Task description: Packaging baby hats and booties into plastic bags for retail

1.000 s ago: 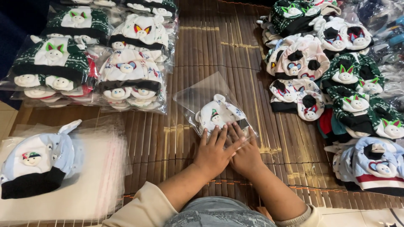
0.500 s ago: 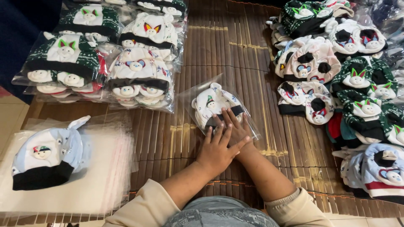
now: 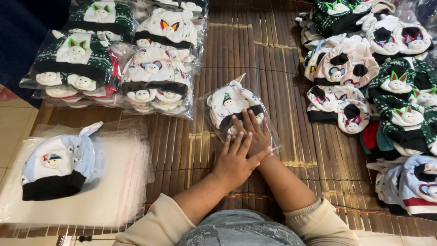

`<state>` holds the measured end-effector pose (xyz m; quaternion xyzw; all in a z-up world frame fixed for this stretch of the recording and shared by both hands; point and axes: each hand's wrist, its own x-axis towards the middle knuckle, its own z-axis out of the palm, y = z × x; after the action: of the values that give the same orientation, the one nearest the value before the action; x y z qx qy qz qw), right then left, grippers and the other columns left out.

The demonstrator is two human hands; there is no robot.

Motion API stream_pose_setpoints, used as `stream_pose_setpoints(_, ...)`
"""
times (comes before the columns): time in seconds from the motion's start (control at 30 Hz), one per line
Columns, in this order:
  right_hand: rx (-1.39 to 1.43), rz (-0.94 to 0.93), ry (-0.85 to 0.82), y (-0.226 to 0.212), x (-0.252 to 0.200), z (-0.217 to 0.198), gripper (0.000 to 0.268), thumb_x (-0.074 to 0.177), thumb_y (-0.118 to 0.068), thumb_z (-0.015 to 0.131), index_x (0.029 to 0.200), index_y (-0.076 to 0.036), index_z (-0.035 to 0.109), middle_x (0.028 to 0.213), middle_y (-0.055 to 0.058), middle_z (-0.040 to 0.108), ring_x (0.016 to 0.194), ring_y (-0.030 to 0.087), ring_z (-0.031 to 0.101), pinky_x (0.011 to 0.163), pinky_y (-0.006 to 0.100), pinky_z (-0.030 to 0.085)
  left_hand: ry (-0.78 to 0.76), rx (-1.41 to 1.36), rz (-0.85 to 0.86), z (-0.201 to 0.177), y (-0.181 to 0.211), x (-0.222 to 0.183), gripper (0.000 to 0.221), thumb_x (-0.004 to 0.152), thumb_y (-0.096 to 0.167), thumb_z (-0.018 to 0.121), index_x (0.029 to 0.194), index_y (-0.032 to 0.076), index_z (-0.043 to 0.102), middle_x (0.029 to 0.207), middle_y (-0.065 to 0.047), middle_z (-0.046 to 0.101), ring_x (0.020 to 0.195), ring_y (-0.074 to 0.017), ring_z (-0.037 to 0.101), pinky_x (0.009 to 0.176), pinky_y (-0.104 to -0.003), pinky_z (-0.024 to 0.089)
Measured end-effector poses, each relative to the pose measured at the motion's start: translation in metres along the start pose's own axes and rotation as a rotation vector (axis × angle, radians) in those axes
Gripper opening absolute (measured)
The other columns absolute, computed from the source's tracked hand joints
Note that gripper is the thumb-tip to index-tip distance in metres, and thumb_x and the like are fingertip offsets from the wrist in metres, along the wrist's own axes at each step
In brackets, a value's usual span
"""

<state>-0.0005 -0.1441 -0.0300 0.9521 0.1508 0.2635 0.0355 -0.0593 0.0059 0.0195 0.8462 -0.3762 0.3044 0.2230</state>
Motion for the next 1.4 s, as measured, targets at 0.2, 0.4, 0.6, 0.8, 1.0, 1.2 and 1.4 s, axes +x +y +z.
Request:
stream_pose_setpoints(0.2,0.082,-0.097,-0.206,0.0,-0.052,-0.105,0.091,0.087,-0.048,0.058,0.163,-0.014,0.023,0.172,0.02,0.012,0.159,0.031,0.015,0.121,0.056,0.023,-0.071,-0.097,0.086,-0.035,-0.023,-0.005,0.046,0.105,0.044,0.044,0.15,0.038,0.051,0.142,-0.022,0.056,0.132,-0.0449,0.055,0.111,-0.069,0.033)
stream_pose_setpoints(0.4,0.988,-0.028,-1.072,0.038,-0.064,-0.198,0.055,0.1,-0.043,0.051,0.149,-0.02,0.052,0.164,0.008,0.035,0.149,0.034,0.034,0.117,0.057,0.031,-0.353,-0.409,-0.076,-0.078,-0.04,-0.008,0.077,0.1,0.071,0.004,0.145,0.03,0.051,0.154,-0.016,0.048,0.147,-0.0358,0.036,0.121,-0.068,-0.005)
stream_pose_setpoints(0.6,1.152,0.686,-0.546,0.065,-0.053,-0.177,0.029,0.092,-0.02,0.069,0.114,-0.005,0.081,0.096,0.02,0.084,0.084,0.032,0.078,0.087,0.048,0.06,-0.364,-0.288,-0.858,-0.057,-0.067,-0.012,0.053,0.101,0.036,0.054,0.15,0.019,0.047,0.126,-0.015,0.065,0.104,-0.0348,0.072,0.085,-0.049,0.058)
stream_pose_setpoints(0.8,0.929,0.927,-0.333,0.083,-0.046,-0.068,0.018,0.097,-0.042,0.07,0.099,-0.026,0.079,0.055,-0.004,0.068,0.049,0.011,0.066,0.048,0.026,0.05,-0.426,-0.309,-1.072,-0.016,-0.091,-0.016,0.061,0.094,0.031,0.059,0.149,0.018,0.037,0.109,-0.009,0.076,0.106,-0.0347,0.072,0.094,-0.052,0.055)
stream_pose_setpoints(1.0,1.071,1.071,-0.338,0.064,-0.035,-0.072,0.013,0.088,-0.015,0.072,0.092,-0.004,0.076,0.061,0.012,0.069,0.045,0.023,0.066,0.037,0.033,0.049,-0.398,-0.42,-1.146,-0.008,-0.089,-0.007,0.06,0.091,0.025,0.063,0.147,0.019,0.041,0.104,0.001,0.077,0.061,-0.0176,0.074,0.072,-0.03,0.061)
stream_pose_setpoints(1.2,0.797,0.947,-0.423,0.077,-0.051,-0.08,0.021,0.083,-0.019,0.072,0.097,-0.003,0.078,0.074,0.015,0.076,0.077,0.034,0.074,0.069,0.045,0.055,-0.446,-0.362,-1.15,-0.009,-0.102,-0.005,0.061,0.089,0.021,0.061,0.146,0.028,0.039,0.112,0.001,0.074,0.103,-0.0279,0.073,0.096,-0.043,0.057)
stream_pose_setpoints(1.4,0.548,0.658,-0.637,0.058,-0.002,-0.157,0.033,0.097,-0.03,0.065,0.115,-0.003,0.072,0.099,0.02,0.077,0.095,0.038,0.076,0.078,0.048,0.061,-0.447,0.012,-0.903,-0.045,-0.067,0.046,0.053,0.094,0.028,0.056,0.145,0.015,0.049,0.139,-0.015,0.057,0.131,-0.0391,0.054,0.104,-0.054,0.048)
